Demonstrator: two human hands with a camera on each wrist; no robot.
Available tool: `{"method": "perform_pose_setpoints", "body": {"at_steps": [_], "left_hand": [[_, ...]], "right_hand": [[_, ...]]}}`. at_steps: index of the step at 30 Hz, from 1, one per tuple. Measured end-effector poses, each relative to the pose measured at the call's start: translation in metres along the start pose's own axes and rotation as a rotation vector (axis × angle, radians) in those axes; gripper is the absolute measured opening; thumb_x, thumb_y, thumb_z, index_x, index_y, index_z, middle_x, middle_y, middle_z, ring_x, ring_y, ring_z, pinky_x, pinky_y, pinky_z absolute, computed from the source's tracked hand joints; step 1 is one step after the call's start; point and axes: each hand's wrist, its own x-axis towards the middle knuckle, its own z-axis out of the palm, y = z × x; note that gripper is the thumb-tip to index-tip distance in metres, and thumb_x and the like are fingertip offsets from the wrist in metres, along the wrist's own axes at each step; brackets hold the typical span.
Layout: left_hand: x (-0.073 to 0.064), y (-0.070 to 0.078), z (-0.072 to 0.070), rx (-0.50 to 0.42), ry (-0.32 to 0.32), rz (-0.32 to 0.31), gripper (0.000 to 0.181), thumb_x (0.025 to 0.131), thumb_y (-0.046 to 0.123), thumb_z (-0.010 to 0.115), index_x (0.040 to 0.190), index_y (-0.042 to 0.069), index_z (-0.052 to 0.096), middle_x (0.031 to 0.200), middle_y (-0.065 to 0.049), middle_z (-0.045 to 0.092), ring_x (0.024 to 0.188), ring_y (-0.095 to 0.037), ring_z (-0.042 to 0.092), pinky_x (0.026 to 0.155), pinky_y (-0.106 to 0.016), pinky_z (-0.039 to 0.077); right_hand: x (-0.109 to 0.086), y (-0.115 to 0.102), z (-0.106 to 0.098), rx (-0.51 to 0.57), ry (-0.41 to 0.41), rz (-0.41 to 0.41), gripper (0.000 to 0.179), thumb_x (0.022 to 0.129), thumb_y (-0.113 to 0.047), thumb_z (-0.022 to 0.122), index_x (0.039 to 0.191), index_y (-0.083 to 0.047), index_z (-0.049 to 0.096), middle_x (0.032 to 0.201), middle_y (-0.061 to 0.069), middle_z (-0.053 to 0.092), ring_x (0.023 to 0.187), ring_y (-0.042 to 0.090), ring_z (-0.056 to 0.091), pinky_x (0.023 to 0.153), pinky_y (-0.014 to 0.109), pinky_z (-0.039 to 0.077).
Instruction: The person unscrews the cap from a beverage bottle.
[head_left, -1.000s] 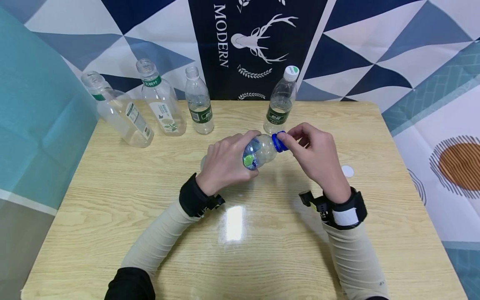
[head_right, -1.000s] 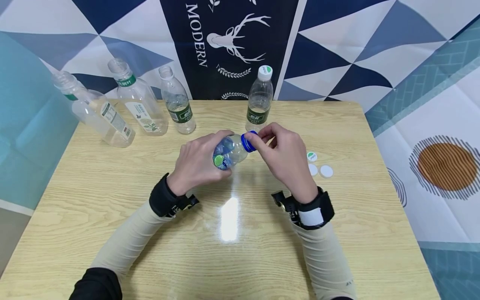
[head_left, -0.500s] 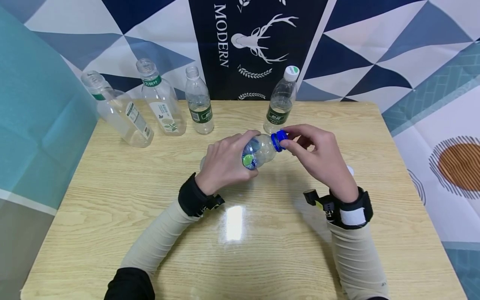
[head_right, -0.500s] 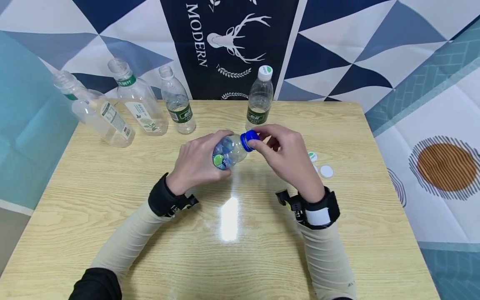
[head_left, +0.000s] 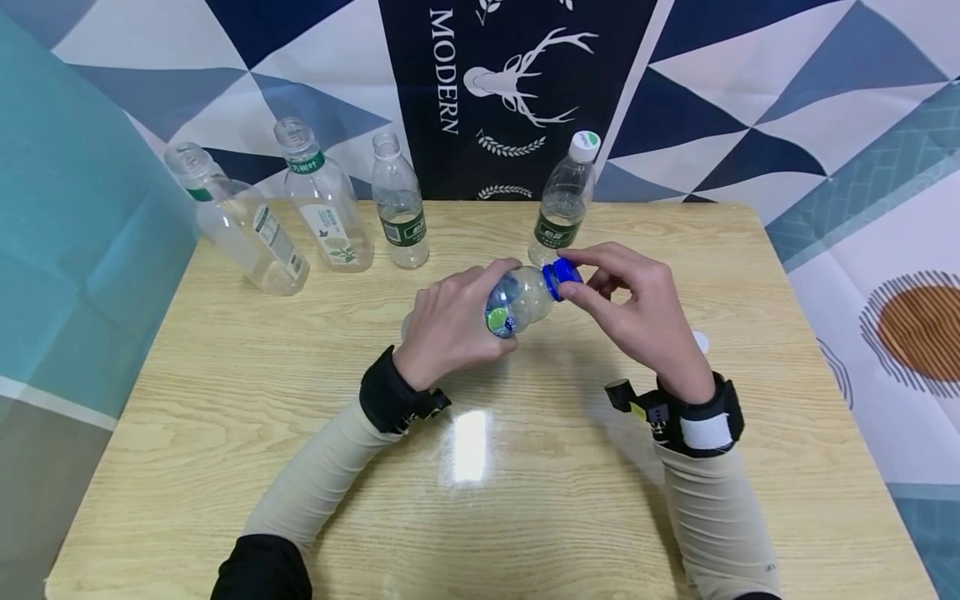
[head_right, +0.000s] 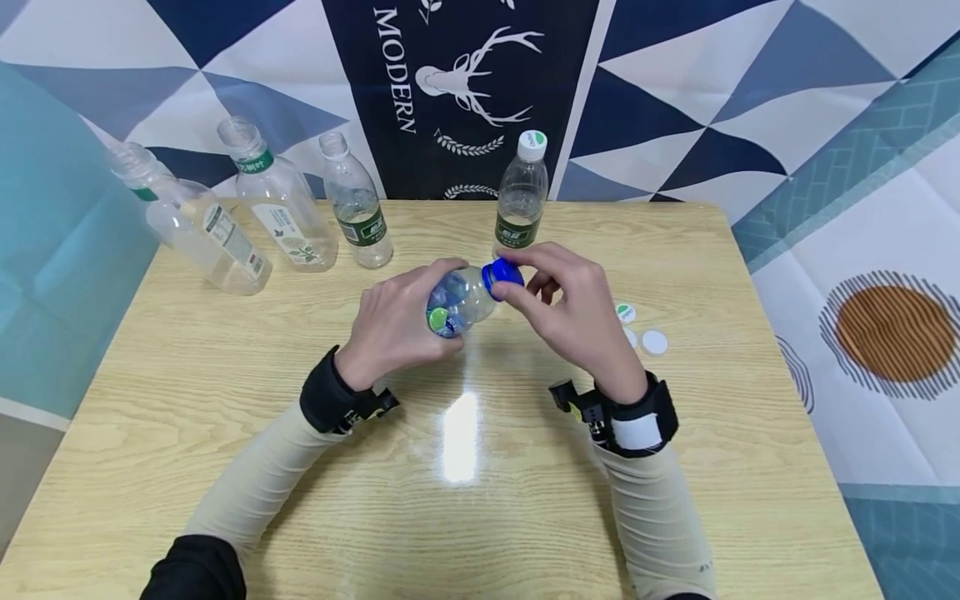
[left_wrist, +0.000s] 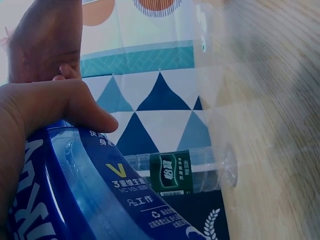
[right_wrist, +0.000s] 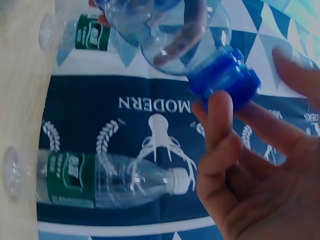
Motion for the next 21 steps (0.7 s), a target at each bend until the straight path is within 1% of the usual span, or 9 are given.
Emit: {"method": "perform_pose_setpoints", "body": {"at_steps": [3,5,8,12,17,19,21], "left_hand": [[0.000,0.002,-0.001,0.001,0.014,0.006,0.086,0.052,0.052,0.077,0.130,0.025,0.052,0.095,0.005,0.063,0.071,-0.010,0.054,0.048,-0.029,0.043],[0.000,0.002,-0.001,-0.002,0.021,0.008,0.086,0.052,0.051,0.077,0.130,0.024,0.052,0.094,0.005,0.063,0.070,-0.010,0.054,0.048,-0.029,0.043],[-0.001,0.002,-0.001,0.003,0.023,0.012,0.086,0.053,0.051,0.077,0.130,0.024,0.052,0.094,0.004,0.063,0.070,-0.010,0.055,0.048,-0.029,0.043],[0.000,0.002,-0.001,0.013,0.015,0.014,0.086,0.053,0.052,0.077,0.130,0.024,0.052,0.094,0.004,0.063,0.070,-0.010,0.055,0.048,-0.028,0.044],[0.000,0.003,0.000,0.026,0.005,0.008,0.086,0.054,0.053,0.075,0.131,0.025,0.052,0.095,0.004,0.063,0.070,-0.010,0.055,0.047,-0.028,0.043],[0.000,0.003,0.000,0.019,0.005,0.009,0.085,0.054,0.053,0.076,0.131,0.025,0.052,0.094,0.004,0.063,0.069,-0.010,0.055,0.047,-0.028,0.043],[0.000,0.003,-0.001,0.010,0.004,0.009,0.086,0.054,0.052,0.076,0.131,0.024,0.052,0.095,0.004,0.063,0.069,-0.010,0.055,0.047,-0.028,0.043]], "right_hand": [[0.001,-0.001,0.003,0.040,0.044,0.031,0.029,0.083,-0.010,0.071,0.111,-0.005,0.070,0.095,-0.003,0.066,0.064,0.009,0.055,0.058,0.022,0.044],[0.001,0.000,0.004,0.070,0.056,0.050,0.030,0.081,-0.008,0.072,0.111,-0.004,0.070,0.096,0.000,0.066,0.066,0.010,0.057,0.060,0.021,0.046],[0.001,0.001,0.003,0.093,0.046,0.082,0.033,0.080,-0.006,0.073,0.112,-0.002,0.069,0.098,0.001,0.067,0.072,0.011,0.059,0.065,0.020,0.048],[0.000,0.004,0.000,0.106,0.004,0.101,0.033,0.080,-0.008,0.073,0.113,-0.003,0.069,0.103,0.000,0.066,0.078,0.012,0.062,0.070,0.023,0.050],[-0.001,0.003,-0.006,0.116,-0.042,0.075,0.035,0.080,-0.007,0.073,0.115,-0.004,0.068,0.104,-0.002,0.066,0.083,0.013,0.062,0.071,0.023,0.050],[0.000,0.000,-0.008,0.120,-0.059,0.050,0.036,0.079,-0.003,0.073,0.115,-0.003,0.068,0.104,0.000,0.066,0.085,0.014,0.061,0.073,0.023,0.050],[0.002,-0.007,-0.009,0.139,-0.075,0.014,0.037,0.078,0.003,0.072,0.114,0.000,0.067,0.107,0.003,0.065,0.090,0.015,0.060,0.076,0.026,0.049]]}}
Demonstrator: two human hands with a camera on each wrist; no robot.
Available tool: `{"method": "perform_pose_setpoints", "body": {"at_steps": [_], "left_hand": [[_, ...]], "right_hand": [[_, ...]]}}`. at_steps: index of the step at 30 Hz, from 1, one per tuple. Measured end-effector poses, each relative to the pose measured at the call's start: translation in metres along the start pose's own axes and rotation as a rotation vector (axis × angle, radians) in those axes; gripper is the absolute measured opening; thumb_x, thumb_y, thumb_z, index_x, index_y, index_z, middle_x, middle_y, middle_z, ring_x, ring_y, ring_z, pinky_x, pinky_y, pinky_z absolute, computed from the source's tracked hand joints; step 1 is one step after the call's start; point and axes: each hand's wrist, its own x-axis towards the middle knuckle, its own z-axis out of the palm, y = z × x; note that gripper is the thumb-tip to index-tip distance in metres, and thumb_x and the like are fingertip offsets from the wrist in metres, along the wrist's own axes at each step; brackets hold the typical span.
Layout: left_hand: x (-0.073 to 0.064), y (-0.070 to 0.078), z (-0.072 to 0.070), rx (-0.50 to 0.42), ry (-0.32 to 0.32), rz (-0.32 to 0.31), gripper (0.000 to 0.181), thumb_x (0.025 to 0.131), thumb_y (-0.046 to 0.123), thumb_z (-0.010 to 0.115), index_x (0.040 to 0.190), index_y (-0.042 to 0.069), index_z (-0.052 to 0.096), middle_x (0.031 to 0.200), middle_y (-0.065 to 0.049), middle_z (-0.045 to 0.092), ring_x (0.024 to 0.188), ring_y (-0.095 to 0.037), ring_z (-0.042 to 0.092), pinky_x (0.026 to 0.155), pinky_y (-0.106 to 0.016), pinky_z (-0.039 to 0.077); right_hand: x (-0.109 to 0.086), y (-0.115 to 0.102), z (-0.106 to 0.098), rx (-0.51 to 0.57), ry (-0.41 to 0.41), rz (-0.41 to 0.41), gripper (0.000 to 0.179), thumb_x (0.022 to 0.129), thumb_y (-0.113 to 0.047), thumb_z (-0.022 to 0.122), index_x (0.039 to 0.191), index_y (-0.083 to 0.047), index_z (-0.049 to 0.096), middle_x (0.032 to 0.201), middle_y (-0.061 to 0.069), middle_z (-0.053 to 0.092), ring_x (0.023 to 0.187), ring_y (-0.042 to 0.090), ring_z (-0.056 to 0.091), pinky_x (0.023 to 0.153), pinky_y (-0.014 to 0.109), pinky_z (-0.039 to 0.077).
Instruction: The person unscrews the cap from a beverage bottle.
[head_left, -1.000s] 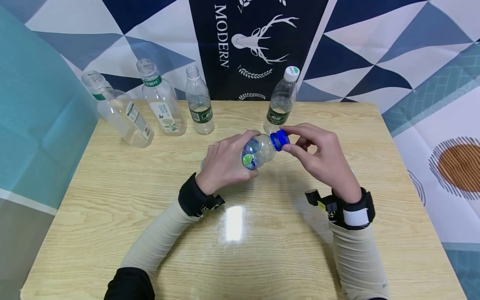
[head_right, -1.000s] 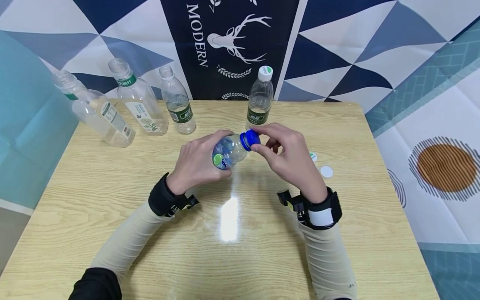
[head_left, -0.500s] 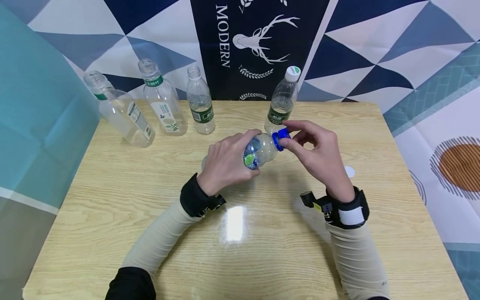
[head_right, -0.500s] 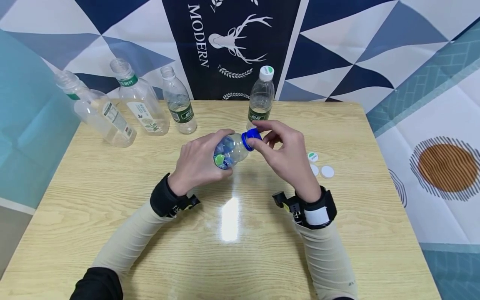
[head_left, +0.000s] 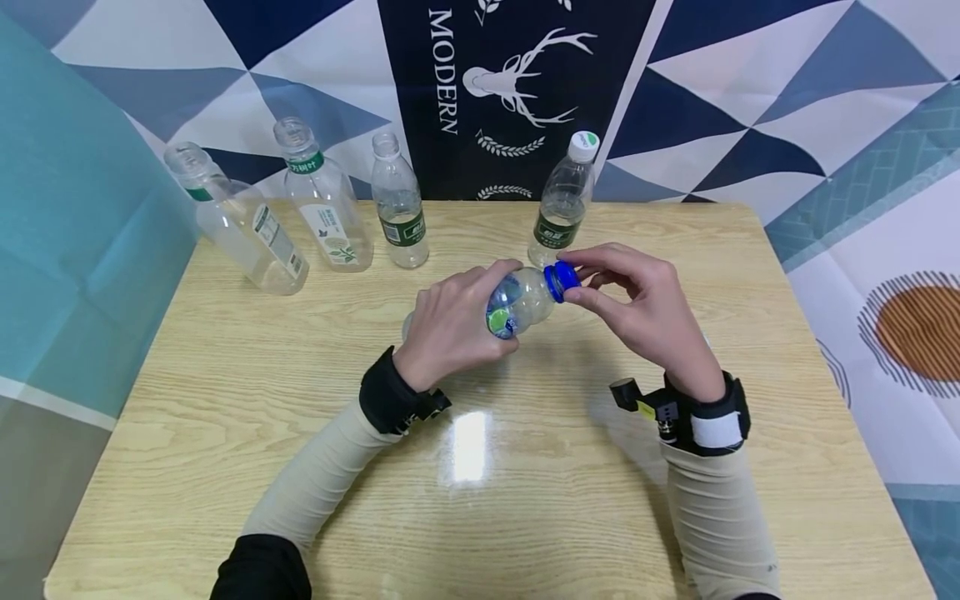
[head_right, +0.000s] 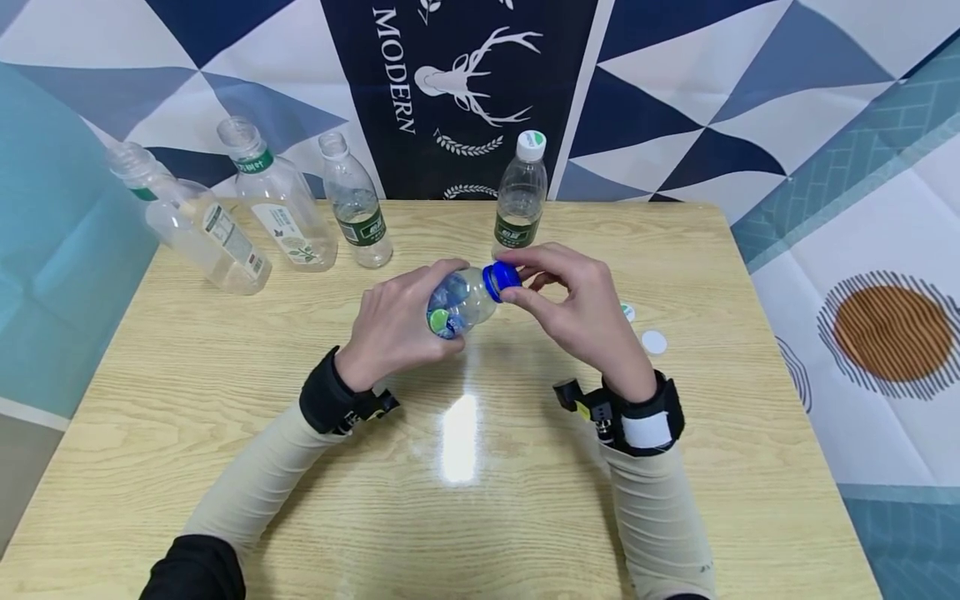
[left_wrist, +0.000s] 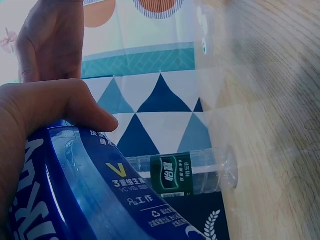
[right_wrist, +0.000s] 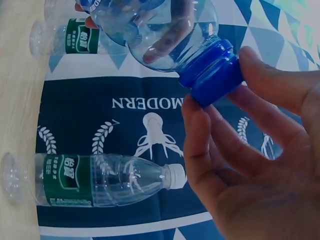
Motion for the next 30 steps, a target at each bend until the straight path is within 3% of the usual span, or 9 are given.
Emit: {"method": "perform_pose_setpoints", "body": {"at_steps": [6,11,15,19,22,25,30], "left_hand": [[0.000,-0.001,-0.001,-0.021,0.004,-0.003,0.086,0.053,0.051,0.077,0.131,0.023,0.052,0.093,0.004,0.063,0.069,-0.010,0.054,0.048,-0.028,0.043],[0.000,0.000,-0.001,-0.037,0.012,-0.004,0.087,0.053,0.051,0.077,0.131,0.023,0.052,0.093,0.003,0.063,0.069,-0.010,0.054,0.047,-0.028,0.043],[0.001,0.000,-0.003,-0.036,0.025,-0.003,0.088,0.052,0.051,0.078,0.131,0.022,0.052,0.093,0.003,0.063,0.068,-0.010,0.053,0.047,-0.028,0.042],[0.002,-0.001,-0.004,-0.029,0.029,-0.006,0.089,0.051,0.052,0.078,0.131,0.022,0.052,0.095,0.003,0.063,0.069,-0.010,0.054,0.048,-0.028,0.042],[0.003,-0.001,-0.005,-0.029,0.024,-0.006,0.088,0.052,0.052,0.078,0.131,0.023,0.052,0.095,0.003,0.063,0.070,-0.010,0.053,0.047,-0.028,0.042],[0.002,0.000,-0.003,-0.032,0.015,-0.010,0.087,0.053,0.051,0.077,0.131,0.023,0.051,0.096,0.003,0.063,0.070,-0.010,0.053,0.046,-0.029,0.042],[0.001,0.001,0.000,-0.040,0.013,-0.019,0.087,0.052,0.051,0.078,0.131,0.024,0.051,0.095,0.003,0.063,0.069,-0.011,0.053,0.045,-0.029,0.042]], "right_hand": [[0.004,-0.020,0.000,0.055,-0.030,-0.100,0.034,0.074,0.021,0.065,0.106,0.011,0.064,0.114,0.017,0.062,0.105,0.023,0.057,0.083,0.036,0.049],[0.001,-0.019,-0.011,0.094,-0.001,-0.102,0.036,0.070,0.027,0.064,0.105,0.016,0.062,0.111,0.022,0.061,0.102,0.025,0.057,0.080,0.031,0.049],[-0.008,-0.011,-0.027,0.058,0.059,-0.072,0.041,0.069,0.027,0.064,0.108,0.015,0.062,0.108,0.023,0.061,0.095,0.024,0.057,0.077,0.028,0.049],[-0.027,0.013,-0.047,-0.076,0.125,0.011,0.045,0.069,0.021,0.069,0.113,0.009,0.064,0.108,0.019,0.061,0.094,0.020,0.057,0.077,0.024,0.048],[-0.045,0.044,-0.064,-0.242,0.176,0.102,0.046,0.070,0.012,0.074,0.114,0.000,0.067,0.107,0.011,0.062,0.095,0.013,0.056,0.075,0.017,0.046],[-0.062,0.075,-0.079,-0.443,0.185,0.211,0.042,0.073,0.002,0.076,0.113,-0.004,0.068,0.106,0.009,0.062,0.093,0.015,0.056,0.071,0.011,0.041],[-0.077,0.112,-0.093,-0.675,0.061,0.387,0.037,0.078,-0.012,0.074,0.113,-0.001,0.066,0.104,0.020,0.061,0.088,0.034,0.057,0.067,0.036,0.046]]}}
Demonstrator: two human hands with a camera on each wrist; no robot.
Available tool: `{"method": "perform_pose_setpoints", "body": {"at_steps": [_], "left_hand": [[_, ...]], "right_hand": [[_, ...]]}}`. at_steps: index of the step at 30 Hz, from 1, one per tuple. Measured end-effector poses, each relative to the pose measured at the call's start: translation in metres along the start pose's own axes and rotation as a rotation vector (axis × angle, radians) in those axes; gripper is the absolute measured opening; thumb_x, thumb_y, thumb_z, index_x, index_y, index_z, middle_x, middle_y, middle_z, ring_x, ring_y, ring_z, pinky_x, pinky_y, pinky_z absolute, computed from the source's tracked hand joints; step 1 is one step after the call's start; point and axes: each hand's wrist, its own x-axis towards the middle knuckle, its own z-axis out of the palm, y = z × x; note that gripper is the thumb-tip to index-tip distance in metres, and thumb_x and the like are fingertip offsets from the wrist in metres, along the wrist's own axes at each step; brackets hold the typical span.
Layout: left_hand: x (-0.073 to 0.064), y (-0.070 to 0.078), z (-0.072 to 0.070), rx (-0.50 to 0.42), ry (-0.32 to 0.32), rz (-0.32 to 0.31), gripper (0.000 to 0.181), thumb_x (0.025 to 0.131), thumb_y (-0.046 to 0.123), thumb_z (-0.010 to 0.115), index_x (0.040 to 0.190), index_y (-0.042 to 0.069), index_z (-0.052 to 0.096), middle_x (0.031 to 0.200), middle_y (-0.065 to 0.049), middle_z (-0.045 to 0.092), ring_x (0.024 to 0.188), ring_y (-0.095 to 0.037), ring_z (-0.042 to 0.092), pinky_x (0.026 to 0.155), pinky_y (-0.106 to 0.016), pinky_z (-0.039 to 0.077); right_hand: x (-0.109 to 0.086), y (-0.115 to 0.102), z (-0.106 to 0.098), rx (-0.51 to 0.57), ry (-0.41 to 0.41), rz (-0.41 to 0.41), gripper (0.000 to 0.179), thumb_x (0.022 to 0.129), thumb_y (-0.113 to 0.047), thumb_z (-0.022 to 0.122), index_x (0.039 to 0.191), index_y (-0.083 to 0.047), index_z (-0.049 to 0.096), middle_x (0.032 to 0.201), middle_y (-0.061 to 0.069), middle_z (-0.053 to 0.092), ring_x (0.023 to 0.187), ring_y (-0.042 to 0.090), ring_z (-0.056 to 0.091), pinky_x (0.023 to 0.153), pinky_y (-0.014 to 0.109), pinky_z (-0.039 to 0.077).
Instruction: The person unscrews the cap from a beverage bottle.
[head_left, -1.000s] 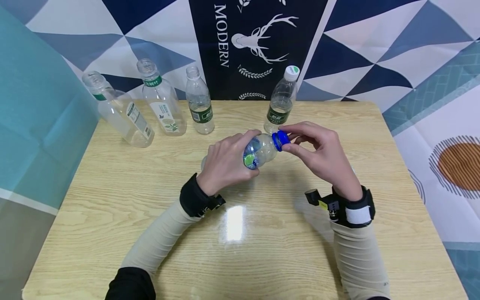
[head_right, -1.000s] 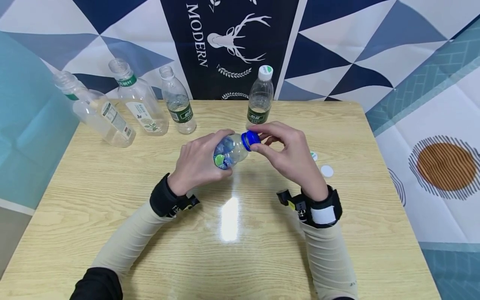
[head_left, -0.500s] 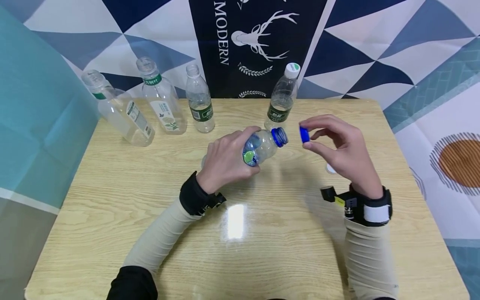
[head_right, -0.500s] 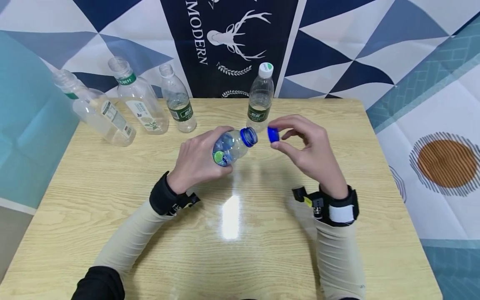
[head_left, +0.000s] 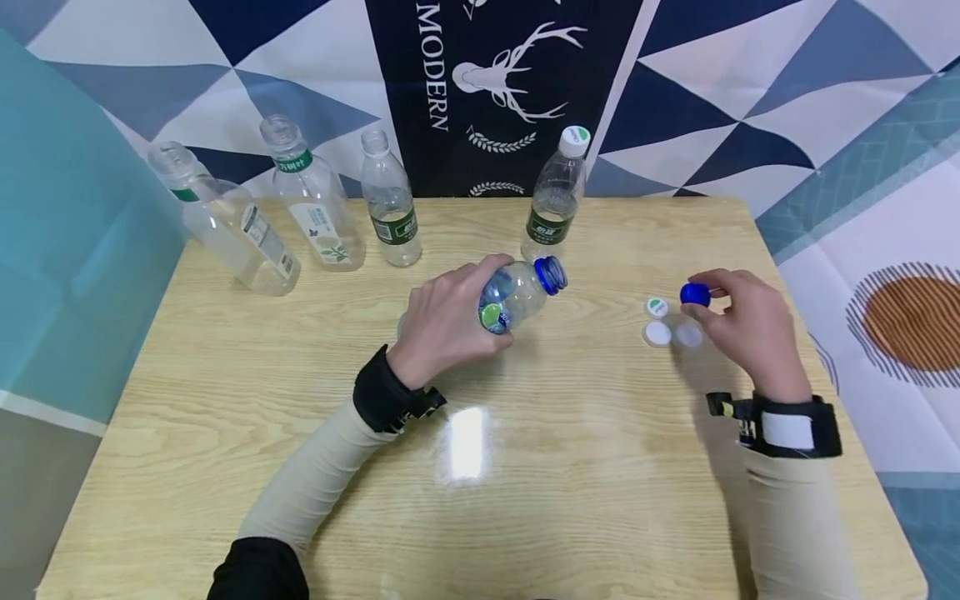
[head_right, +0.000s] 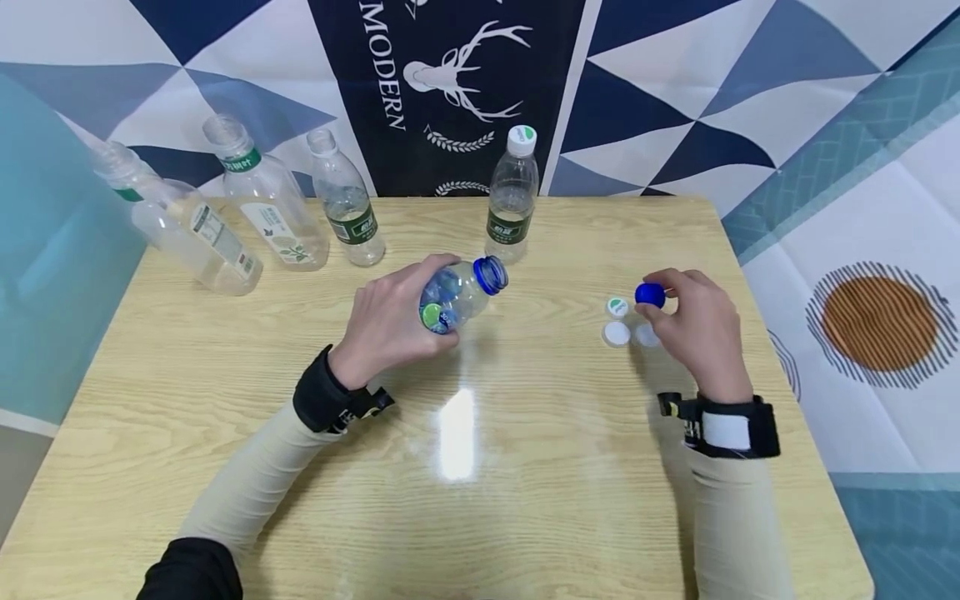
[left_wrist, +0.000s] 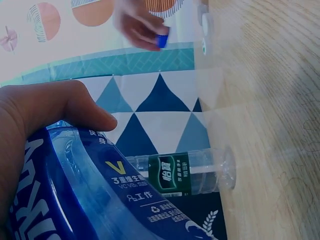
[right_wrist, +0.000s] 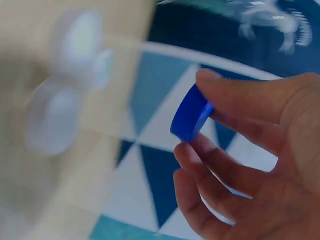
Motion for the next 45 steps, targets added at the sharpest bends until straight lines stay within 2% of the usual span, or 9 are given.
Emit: {"method": "perform_pose_setpoints", "body": {"at_steps": [2,3,8,14,20,24,29,34,45], "left_hand": [[0.000,-0.001,0.000,0.004,0.006,-0.002,0.087,0.052,0.052,0.077,0.131,0.024,0.051,0.095,0.003,0.063,0.068,-0.011,0.053,0.045,-0.029,0.041],[0.000,-0.001,0.000,0.005,0.008,-0.003,0.087,0.052,0.052,0.077,0.130,0.024,0.051,0.095,0.003,0.063,0.068,-0.011,0.053,0.045,-0.029,0.041],[0.000,-0.001,0.000,0.005,0.008,-0.010,0.087,0.052,0.052,0.077,0.131,0.024,0.051,0.097,0.004,0.063,0.069,-0.011,0.054,0.046,-0.029,0.042],[0.001,-0.001,0.001,0.009,-0.004,-0.017,0.087,0.052,0.052,0.076,0.131,0.025,0.051,0.100,0.004,0.064,0.071,-0.011,0.055,0.047,-0.030,0.043],[0.002,-0.001,0.002,0.002,0.002,-0.020,0.087,0.052,0.052,0.077,0.131,0.024,0.051,0.099,0.003,0.064,0.070,-0.012,0.055,0.046,-0.030,0.042],[0.001,-0.002,0.003,0.000,0.010,-0.026,0.087,0.052,0.051,0.076,0.131,0.024,0.052,0.096,0.003,0.063,0.069,-0.011,0.054,0.046,-0.029,0.042],[0.001,-0.004,0.005,-0.009,0.012,-0.029,0.087,0.052,0.051,0.076,0.131,0.023,0.052,0.094,0.003,0.063,0.067,-0.011,0.053,0.045,-0.028,0.041],[0.001,-0.007,0.005,-0.045,0.040,-0.045,0.087,0.052,0.049,0.077,0.131,0.023,0.052,0.095,0.002,0.063,0.070,-0.010,0.053,0.047,-0.028,0.041],[0.005,-0.013,0.008,-0.136,0.145,-0.106,0.085,0.054,0.046,0.078,0.131,0.021,0.052,0.105,0.002,0.064,0.081,-0.010,0.057,0.056,-0.028,0.044]], "right_hand": [[0.005,0.012,0.008,-0.053,-0.059,0.031,0.038,0.080,-0.015,0.072,0.114,-0.001,0.065,0.104,0.023,0.060,0.086,0.037,0.056,0.064,0.049,0.044],[0.008,0.017,0.011,-0.072,-0.080,0.044,0.038,0.080,-0.017,0.072,0.114,-0.001,0.065,0.103,0.024,0.059,0.085,0.038,0.056,0.062,0.051,0.044],[0.015,0.033,0.024,-0.107,-0.160,0.109,0.041,0.080,-0.023,0.073,0.112,0.001,0.063,0.098,0.028,0.061,0.082,0.040,0.057,0.056,0.050,0.046],[0.013,0.039,0.033,-0.086,-0.219,0.176,0.045,0.082,-0.030,0.072,0.113,0.002,0.062,0.102,0.027,0.060,0.088,0.041,0.053,0.063,0.050,0.045],[0.012,0.036,0.027,-0.061,-0.265,0.204,0.051,0.087,-0.036,0.065,0.120,0.001,0.058,0.106,0.027,0.059,0.091,0.040,0.054,0.061,0.047,0.044],[0.011,0.028,0.017,-0.043,-0.264,0.202,0.043,0.091,-0.028,0.058,0.123,0.000,0.057,0.112,0.027,0.056,0.096,0.042,0.053,0.064,0.051,0.043],[0.011,0.006,0.011,-0.016,-0.159,0.097,0.032,0.090,-0.018,0.057,0.115,0.001,0.063,0.108,0.026,0.056,0.092,0.041,0.053,0.068,0.053,0.040],[0.020,-0.034,0.010,0.043,-0.060,-0.032,0.025,0.087,-0.013,0.062,0.108,0.001,0.066,0.102,0.020,0.060,0.087,0.035,0.059,0.070,0.049,0.045],[0.037,-0.121,0.011,0.198,0.016,-0.228,0.015,0.083,-0.008,0.067,0.098,-0.005,0.068,0.090,0.005,0.065,0.077,0.015,0.061,0.067,0.033,0.050]]}}
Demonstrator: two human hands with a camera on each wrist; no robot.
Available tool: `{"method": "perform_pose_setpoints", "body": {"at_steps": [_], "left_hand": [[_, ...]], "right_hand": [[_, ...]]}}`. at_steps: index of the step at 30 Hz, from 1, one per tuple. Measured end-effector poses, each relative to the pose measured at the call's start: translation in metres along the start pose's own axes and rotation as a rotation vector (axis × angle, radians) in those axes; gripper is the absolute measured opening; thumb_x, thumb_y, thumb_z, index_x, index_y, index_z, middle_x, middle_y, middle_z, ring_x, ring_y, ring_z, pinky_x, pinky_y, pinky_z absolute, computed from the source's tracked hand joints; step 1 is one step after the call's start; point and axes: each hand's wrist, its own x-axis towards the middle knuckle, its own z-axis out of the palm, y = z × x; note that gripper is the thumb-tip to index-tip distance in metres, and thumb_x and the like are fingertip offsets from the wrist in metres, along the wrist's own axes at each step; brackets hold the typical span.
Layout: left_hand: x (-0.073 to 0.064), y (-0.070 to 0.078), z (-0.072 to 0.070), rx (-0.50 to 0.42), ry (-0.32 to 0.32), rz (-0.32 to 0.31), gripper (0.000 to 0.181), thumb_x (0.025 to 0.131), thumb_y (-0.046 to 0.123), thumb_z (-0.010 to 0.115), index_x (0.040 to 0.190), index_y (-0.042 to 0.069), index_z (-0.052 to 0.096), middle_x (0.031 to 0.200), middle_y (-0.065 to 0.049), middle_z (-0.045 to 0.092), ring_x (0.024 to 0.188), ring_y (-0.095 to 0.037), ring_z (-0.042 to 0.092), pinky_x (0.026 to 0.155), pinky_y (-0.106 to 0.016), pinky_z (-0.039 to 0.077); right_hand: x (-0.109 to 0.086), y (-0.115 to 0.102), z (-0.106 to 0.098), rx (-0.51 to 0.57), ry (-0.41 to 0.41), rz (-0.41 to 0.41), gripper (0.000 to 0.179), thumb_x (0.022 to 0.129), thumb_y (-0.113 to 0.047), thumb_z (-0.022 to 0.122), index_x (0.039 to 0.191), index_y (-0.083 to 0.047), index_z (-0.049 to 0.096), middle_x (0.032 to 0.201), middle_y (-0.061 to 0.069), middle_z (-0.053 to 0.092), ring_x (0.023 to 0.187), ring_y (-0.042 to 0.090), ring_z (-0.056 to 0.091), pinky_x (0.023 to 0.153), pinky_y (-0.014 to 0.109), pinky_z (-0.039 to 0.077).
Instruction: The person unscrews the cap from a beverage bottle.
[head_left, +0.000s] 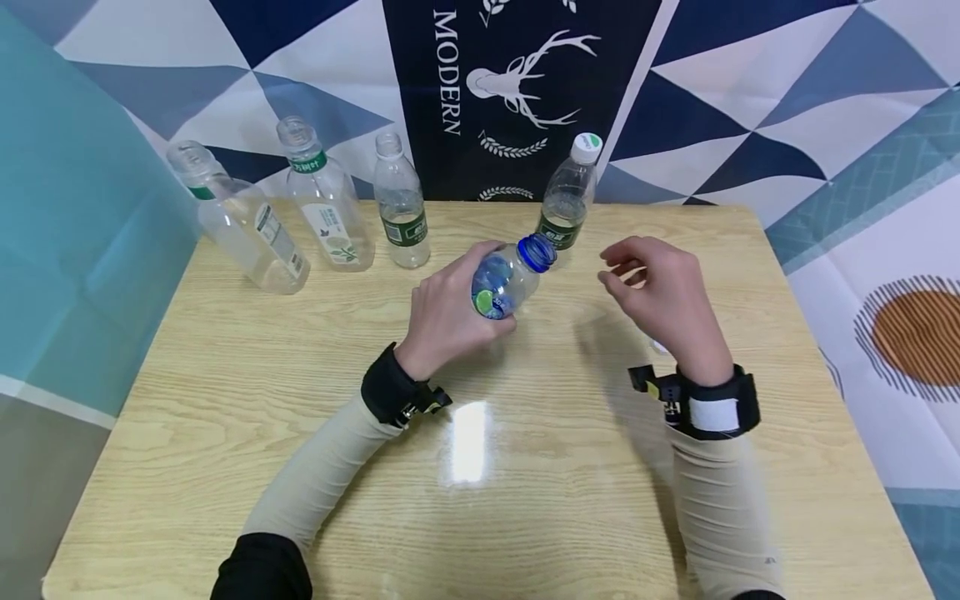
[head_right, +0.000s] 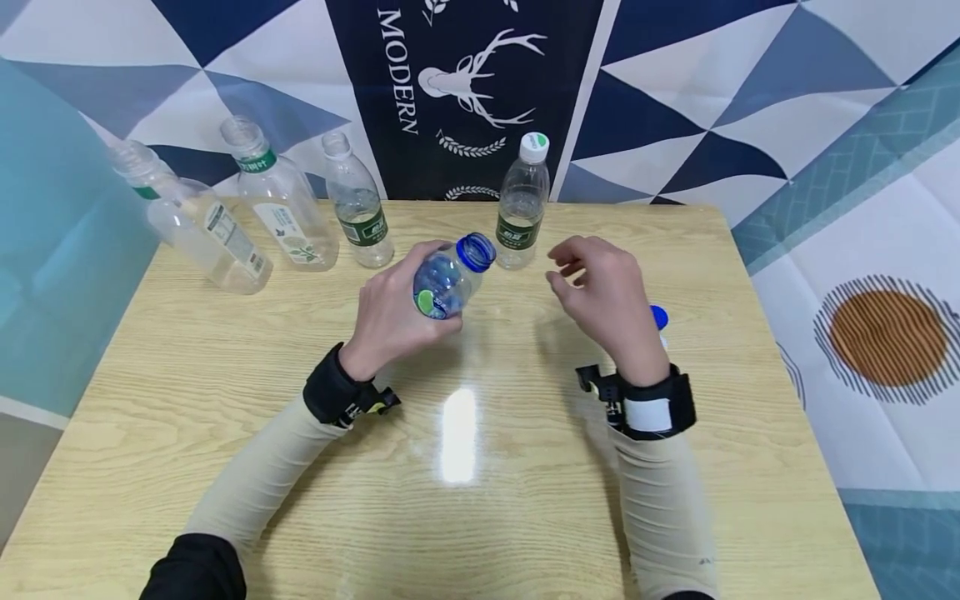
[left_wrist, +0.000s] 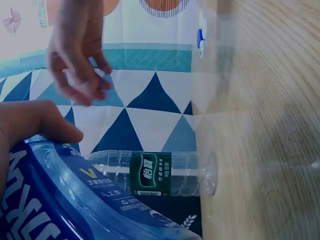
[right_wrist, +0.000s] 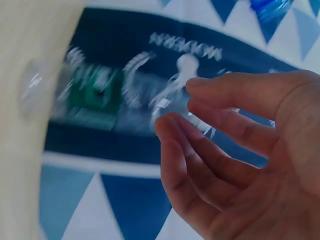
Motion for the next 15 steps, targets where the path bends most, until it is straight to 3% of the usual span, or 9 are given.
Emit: {"method": "perform_pose_setpoints", "body": {"at_steps": [6,10,15], "left_hand": [[0.003,-0.005,0.005,-0.128,0.109,-0.052,0.085,0.056,0.040,0.081,0.132,0.017,0.050,0.108,0.000,0.064,0.086,-0.012,0.059,0.066,-0.029,0.047],[0.005,-0.011,0.008,-0.314,0.213,-0.063,0.083,0.061,0.035,0.082,0.134,0.014,0.048,0.114,0.000,0.062,0.094,-0.011,0.059,0.075,-0.028,0.048],[0.012,-0.002,0.000,-0.539,0.288,-0.099,0.087,0.067,0.014,0.084,0.139,0.004,0.036,0.127,-0.009,0.052,0.111,-0.011,0.051,0.090,-0.028,0.042]], "right_hand": [[0.002,-0.021,0.004,0.037,0.024,-0.087,0.007,0.079,-0.001,0.063,0.081,-0.008,0.064,0.075,-0.003,0.059,0.067,0.009,0.054,0.063,0.029,0.045],[-0.001,-0.020,0.008,0.038,-0.008,-0.089,0.010,0.078,0.000,0.064,0.079,-0.010,0.062,0.073,-0.004,0.057,0.065,0.008,0.052,0.061,0.027,0.042],[-0.001,-0.015,0.009,0.048,-0.028,-0.090,0.010,0.079,-0.001,0.064,0.080,-0.011,0.062,0.074,-0.005,0.057,0.066,0.008,0.052,0.060,0.026,0.043]]}}
